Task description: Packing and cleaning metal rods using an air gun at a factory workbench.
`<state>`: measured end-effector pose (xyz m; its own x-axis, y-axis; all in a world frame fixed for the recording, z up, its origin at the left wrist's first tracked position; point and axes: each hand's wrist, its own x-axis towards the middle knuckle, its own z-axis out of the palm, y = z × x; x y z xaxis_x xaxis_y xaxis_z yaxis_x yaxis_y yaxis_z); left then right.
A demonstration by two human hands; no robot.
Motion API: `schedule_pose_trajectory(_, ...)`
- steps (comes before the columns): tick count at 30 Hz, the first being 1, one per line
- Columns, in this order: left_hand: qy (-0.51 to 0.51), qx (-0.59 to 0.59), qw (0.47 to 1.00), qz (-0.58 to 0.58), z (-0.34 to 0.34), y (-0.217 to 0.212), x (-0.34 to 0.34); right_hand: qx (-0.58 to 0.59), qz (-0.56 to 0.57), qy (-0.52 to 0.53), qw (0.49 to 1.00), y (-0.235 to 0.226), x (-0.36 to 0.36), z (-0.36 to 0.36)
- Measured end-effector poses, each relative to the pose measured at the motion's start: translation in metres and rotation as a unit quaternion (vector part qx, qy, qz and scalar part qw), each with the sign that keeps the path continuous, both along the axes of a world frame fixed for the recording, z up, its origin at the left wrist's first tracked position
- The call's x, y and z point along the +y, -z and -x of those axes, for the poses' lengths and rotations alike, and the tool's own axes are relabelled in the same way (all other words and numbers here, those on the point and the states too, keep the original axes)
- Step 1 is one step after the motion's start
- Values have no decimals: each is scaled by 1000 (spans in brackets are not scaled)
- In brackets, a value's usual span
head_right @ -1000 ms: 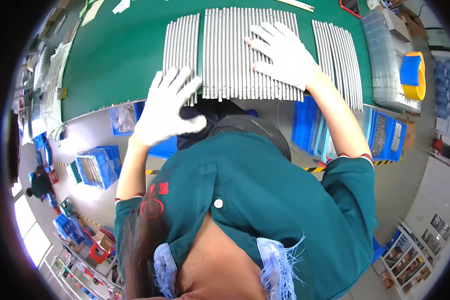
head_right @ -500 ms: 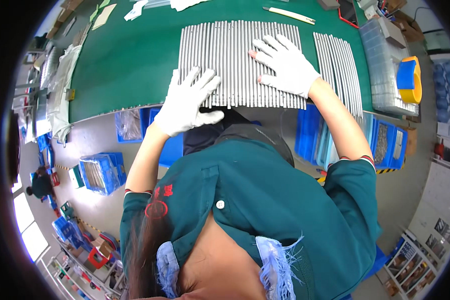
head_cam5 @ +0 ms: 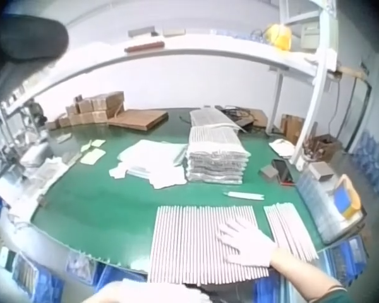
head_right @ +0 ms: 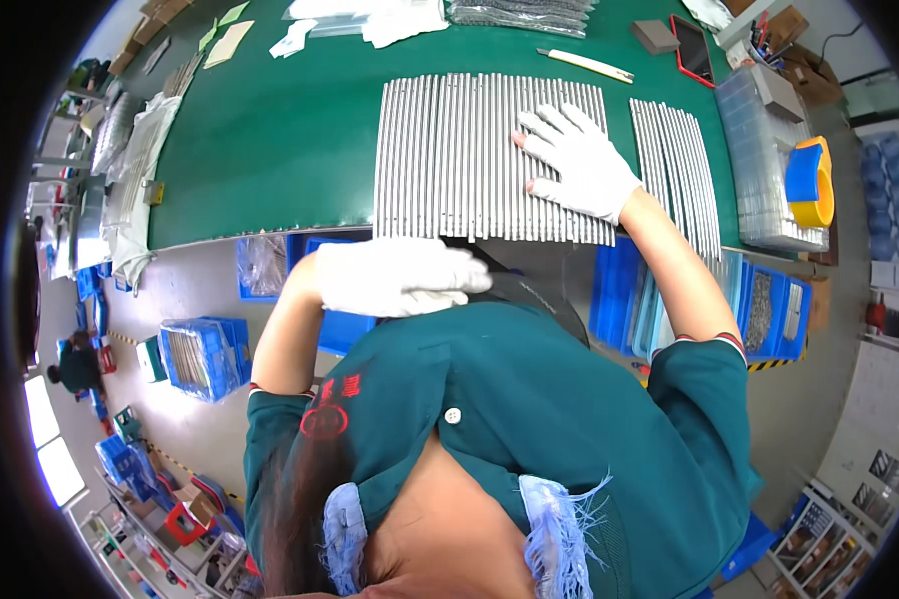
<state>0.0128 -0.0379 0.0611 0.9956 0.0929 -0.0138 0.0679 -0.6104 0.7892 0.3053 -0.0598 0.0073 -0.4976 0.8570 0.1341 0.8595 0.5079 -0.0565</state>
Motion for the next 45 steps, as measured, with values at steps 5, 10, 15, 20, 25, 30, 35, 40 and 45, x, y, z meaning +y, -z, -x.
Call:
schedule_pose_trajectory(5,-324,-49,863,-386,-19,52,36,-43,42,-55,997,-11,1,12)
schedule_pose_trajectory(10,-328,-22,851,-409,-41,69,30,-30,47,-105,993,-14,-3,21)
schedule_pose_trajectory(15,-326,-2,851,-413,-11,65,39,-19,27,-126,992,-9,9,49)
schedule_pose_trajectory(20,-372,127,814,-428,38,60,48,31,-25,-139,989,6,32,102)
schedule_pose_trajectory(25,-436,107,819,-357,80,70,39,123,-49,-193,972,-9,22,129)
schedule_pose_trajectory(30,-431,91,813,-382,81,65,25,69,-42,-11,997,-25,3,45)
schedule_pose_trajectory(35,-438,101,804,-390,80,62,16,-13,-9,92,996,-2,-24,-8)
schedule_pose_trajectory(40,-389,80,833,-384,62,49,1,49,16,-10,999,-6,-17,47)
schedule_pose_trajectory(45,-404,97,819,-396,58,60,1,36,39,-123,991,-8,3,107)
